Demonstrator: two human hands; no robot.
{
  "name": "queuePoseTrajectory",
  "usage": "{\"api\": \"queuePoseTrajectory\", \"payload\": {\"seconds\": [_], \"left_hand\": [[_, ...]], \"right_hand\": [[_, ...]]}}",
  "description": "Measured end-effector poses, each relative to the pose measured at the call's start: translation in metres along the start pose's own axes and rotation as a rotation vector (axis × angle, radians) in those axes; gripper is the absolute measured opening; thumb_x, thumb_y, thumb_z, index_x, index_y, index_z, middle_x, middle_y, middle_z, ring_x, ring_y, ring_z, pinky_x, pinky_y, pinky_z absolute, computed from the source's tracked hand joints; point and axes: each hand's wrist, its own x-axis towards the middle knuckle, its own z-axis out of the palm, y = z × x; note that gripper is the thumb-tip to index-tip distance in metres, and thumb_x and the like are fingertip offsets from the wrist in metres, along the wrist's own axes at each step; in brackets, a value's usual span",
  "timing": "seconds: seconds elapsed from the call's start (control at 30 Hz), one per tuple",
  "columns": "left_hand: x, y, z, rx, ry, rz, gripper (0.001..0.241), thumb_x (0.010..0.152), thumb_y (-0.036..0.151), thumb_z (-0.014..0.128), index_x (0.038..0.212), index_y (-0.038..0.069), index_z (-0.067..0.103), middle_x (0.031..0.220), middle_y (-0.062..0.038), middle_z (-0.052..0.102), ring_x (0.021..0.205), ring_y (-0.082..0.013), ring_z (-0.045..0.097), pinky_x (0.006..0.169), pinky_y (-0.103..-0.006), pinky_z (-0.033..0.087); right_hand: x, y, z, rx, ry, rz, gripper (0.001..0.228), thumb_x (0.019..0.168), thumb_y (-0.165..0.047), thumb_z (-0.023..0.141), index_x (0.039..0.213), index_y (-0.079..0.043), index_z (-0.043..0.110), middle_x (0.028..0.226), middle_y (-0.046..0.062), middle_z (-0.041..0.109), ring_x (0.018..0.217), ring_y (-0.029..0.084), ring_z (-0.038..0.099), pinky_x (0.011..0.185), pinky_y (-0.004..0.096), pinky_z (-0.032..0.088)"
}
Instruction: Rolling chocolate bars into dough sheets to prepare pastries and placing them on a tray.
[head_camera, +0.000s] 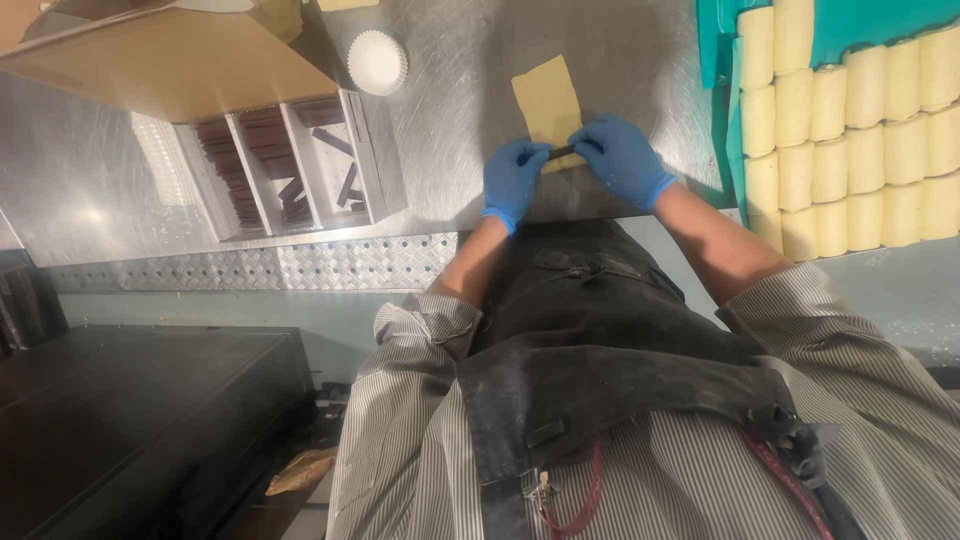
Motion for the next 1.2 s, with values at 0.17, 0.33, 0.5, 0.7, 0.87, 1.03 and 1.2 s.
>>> {"api": "queuePoseTrajectory", "payload": {"seconds": [0.17, 0.33, 0.5, 0.7, 0.87, 1.03, 1.2], "left_hand": [[-0.054, 0.039, 0.001, -0.202, 0.076, 0.045, 0.044, 0.106, 0.013, 0.057, 0.144, -0.008, 0.052, 0.142, -0.033, 0.055, 0.136, -0.0463, 0.053, 0.116, -0.0574, 0.044], [-0.061, 0.044, 0.006, -0.225, 0.095, 0.116, 0.046, 0.106, 0.003, 0.05, 0.148, -0.014, 0.042, 0.149, -0.041, 0.044, 0.143, -0.0524, 0.039, 0.123, -0.0619, 0.031], [-0.047, 0.004, 0.015, -0.192, 0.082, 0.2, 0.045, 0.109, 0.008, 0.052, 0.152, 0.0, 0.047, 0.153, -0.027, 0.05, 0.144, -0.0411, 0.047, 0.124, -0.0504, 0.037], [-0.03, -0.012, 0.01, 0.345, -0.061, 0.317, 0.053, 0.106, 0.008, 0.059, 0.157, 0.011, 0.043, 0.152, -0.019, 0.052, 0.144, -0.0341, 0.05, 0.125, -0.0478, 0.04], [-0.005, -0.042, 0.001, 0.757, -0.074, 0.57, 0.049, 0.108, 0.03, 0.057, 0.154, 0.015, 0.048, 0.134, -0.014, 0.063, 0.123, -0.0344, 0.066, 0.105, -0.0447, 0.057], [0.019, -0.077, 0.006, 0.909, -0.021, 0.711, 0.049, 0.107, 0.041, 0.055, 0.15, 0.019, 0.052, 0.121, -0.01, 0.068, 0.108, -0.0309, 0.071, 0.091, -0.0421, 0.06], [0.013, -0.052, -0.001, 0.939, -0.007, 0.709, 0.049, 0.104, 0.046, 0.057, 0.147, 0.022, 0.056, 0.118, -0.007, 0.069, 0.104, -0.0281, 0.072, 0.087, -0.0407, 0.06]], "right_hand": [[-0.002, 0.006, 0.004, -0.084, -0.047, -0.053, 0.011, 0.105, -0.011, 0.067, 0.109, -0.003, 0.074, 0.106, 0.018, 0.069, 0.099, 0.041, 0.069, 0.084, 0.052, 0.057], [0.005, 0.011, -0.001, -0.031, -0.085, -0.039, 0.012, 0.107, -0.011, 0.065, 0.11, -0.003, 0.072, 0.106, 0.021, 0.067, 0.101, 0.044, 0.068, 0.086, 0.054, 0.055], [0.011, 0.026, 0.004, -0.086, -0.119, -0.026, 0.012, 0.106, -0.015, 0.066, 0.105, -0.007, 0.075, 0.101, 0.015, 0.067, 0.096, 0.038, 0.069, 0.085, 0.05, 0.055], [0.003, 0.0, 0.006, -0.198, -0.038, -0.031, 0.009, 0.102, -0.017, 0.071, 0.102, -0.009, 0.074, 0.106, 0.013, 0.061, 0.096, 0.038, 0.067, 0.082, 0.05, 0.056], [-0.017, 0.03, 0.004, -0.316, 0.222, -0.425, 0.038, 0.102, -0.014, 0.073, 0.137, -0.003, 0.066, 0.133, 0.026, 0.061, 0.115, 0.046, 0.065, 0.093, 0.056, 0.054], [-0.018, 0.04, 0.004, -0.573, 0.151, -0.592, 0.032, 0.103, -0.032, 0.07, 0.13, -0.016, 0.069, 0.126, 0.007, 0.063, 0.104, 0.029, 0.065, 0.089, 0.044, 0.053], [0.0, 0.051, 0.006, -0.635, 0.12, -0.664, 0.021, 0.104, -0.029, 0.068, 0.119, -0.014, 0.068, 0.119, 0.004, 0.063, 0.099, 0.026, 0.065, 0.088, 0.041, 0.052]]}}
